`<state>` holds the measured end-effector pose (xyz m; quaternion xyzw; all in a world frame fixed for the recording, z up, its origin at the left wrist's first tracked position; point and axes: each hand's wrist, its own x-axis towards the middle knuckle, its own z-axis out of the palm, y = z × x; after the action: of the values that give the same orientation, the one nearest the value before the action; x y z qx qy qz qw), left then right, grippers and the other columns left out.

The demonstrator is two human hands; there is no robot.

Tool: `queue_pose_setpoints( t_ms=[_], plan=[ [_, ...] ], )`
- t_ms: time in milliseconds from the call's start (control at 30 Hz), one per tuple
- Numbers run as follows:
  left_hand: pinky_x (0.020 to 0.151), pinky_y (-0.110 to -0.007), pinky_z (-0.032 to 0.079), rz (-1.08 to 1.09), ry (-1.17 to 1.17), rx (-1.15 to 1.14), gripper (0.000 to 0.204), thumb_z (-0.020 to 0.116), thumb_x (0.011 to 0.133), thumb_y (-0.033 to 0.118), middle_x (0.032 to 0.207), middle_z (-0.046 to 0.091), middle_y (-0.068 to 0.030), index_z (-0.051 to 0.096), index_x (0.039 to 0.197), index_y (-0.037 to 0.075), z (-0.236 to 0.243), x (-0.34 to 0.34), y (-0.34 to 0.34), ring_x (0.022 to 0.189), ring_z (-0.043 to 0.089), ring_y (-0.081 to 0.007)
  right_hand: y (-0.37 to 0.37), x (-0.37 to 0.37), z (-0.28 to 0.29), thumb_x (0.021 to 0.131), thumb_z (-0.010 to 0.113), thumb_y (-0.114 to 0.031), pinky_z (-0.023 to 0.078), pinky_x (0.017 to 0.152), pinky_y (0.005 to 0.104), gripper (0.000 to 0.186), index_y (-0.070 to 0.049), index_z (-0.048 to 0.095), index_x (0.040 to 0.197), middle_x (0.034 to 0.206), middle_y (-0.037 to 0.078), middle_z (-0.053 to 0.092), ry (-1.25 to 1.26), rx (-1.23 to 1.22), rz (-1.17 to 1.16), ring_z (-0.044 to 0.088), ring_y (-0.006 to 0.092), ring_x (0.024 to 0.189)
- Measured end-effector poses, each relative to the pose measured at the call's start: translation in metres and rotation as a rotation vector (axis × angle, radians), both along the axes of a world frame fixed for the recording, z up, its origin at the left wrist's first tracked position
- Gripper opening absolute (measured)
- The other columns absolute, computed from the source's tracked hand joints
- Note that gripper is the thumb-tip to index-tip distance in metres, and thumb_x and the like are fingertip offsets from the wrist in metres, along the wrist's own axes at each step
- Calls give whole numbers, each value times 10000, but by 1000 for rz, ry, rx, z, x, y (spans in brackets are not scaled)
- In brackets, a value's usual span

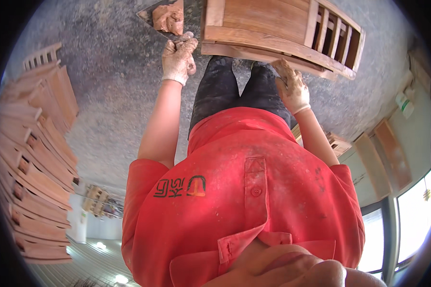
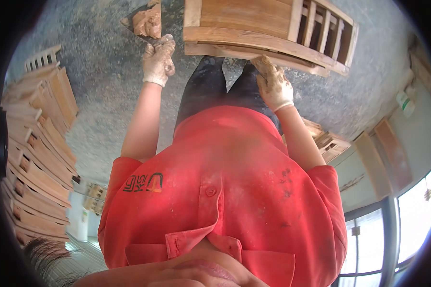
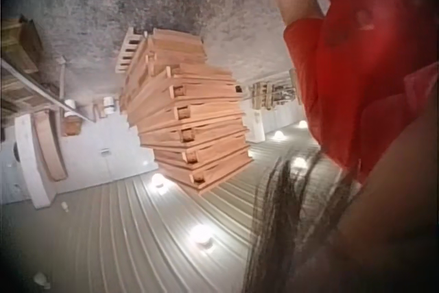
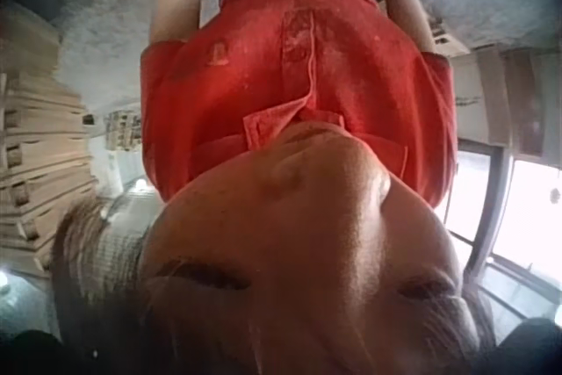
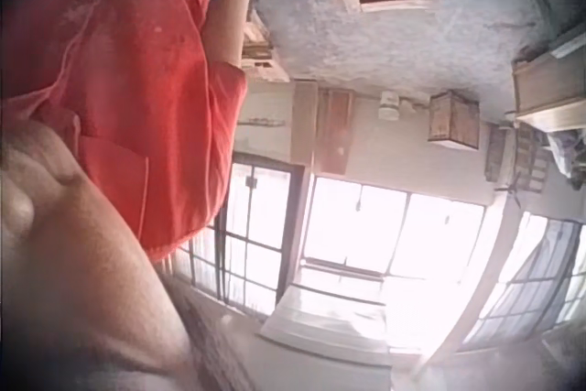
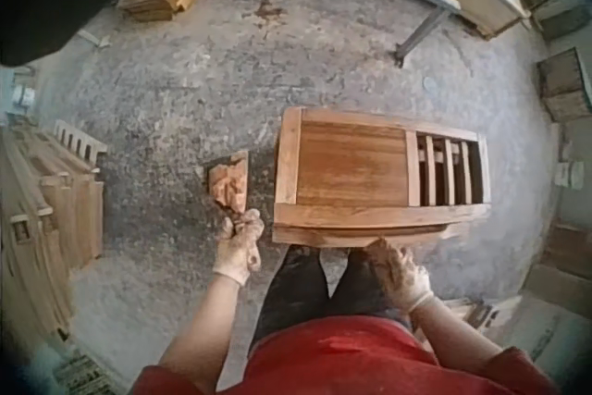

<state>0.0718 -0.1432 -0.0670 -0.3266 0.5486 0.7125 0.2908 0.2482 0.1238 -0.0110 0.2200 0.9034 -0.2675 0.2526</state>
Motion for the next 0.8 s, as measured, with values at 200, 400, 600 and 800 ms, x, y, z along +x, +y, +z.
queue_pose_setpoints(
  t_ms=[200,400,600,800],
  plan=[
    [293,-220,226,-91,-21,-41,216,720,752,33,726,610,-10,600,916,106,5,-30,46,352,371,-73,-25,-51,-6,867,537,-178,525,798,437,414,-248,518,1274,1205,126,572,78,50,-147,613,330,891],
    [297,-213,246,-129,-38,-127,266,722,739,20,733,627,-16,596,959,98,-7,-34,51,344,380,-74,-29,-63,10,878,497,-190,531,674,458,335,-282,621,1176,1020,145,617,-49,62,-114,639,370,768],
    [296,-212,244,-167,-32,-55,258,715,747,21,721,618,-11,575,947,104,-12,-37,47,342,377,-73,17,-97,22,852,493,-175,523,716,442,351,-289,645,1148,1043,129,627,-239,242,231,644,335,827],
    [293,-211,244,-214,-38,-92,254,706,756,22,735,623,-16,573,955,108,-6,-41,55,349,382,-73,75,-9,14,843,526,-160,503,720,338,379,-224,625,1203,955,102,657,20,212,-114,627,223,787]
  ],
)
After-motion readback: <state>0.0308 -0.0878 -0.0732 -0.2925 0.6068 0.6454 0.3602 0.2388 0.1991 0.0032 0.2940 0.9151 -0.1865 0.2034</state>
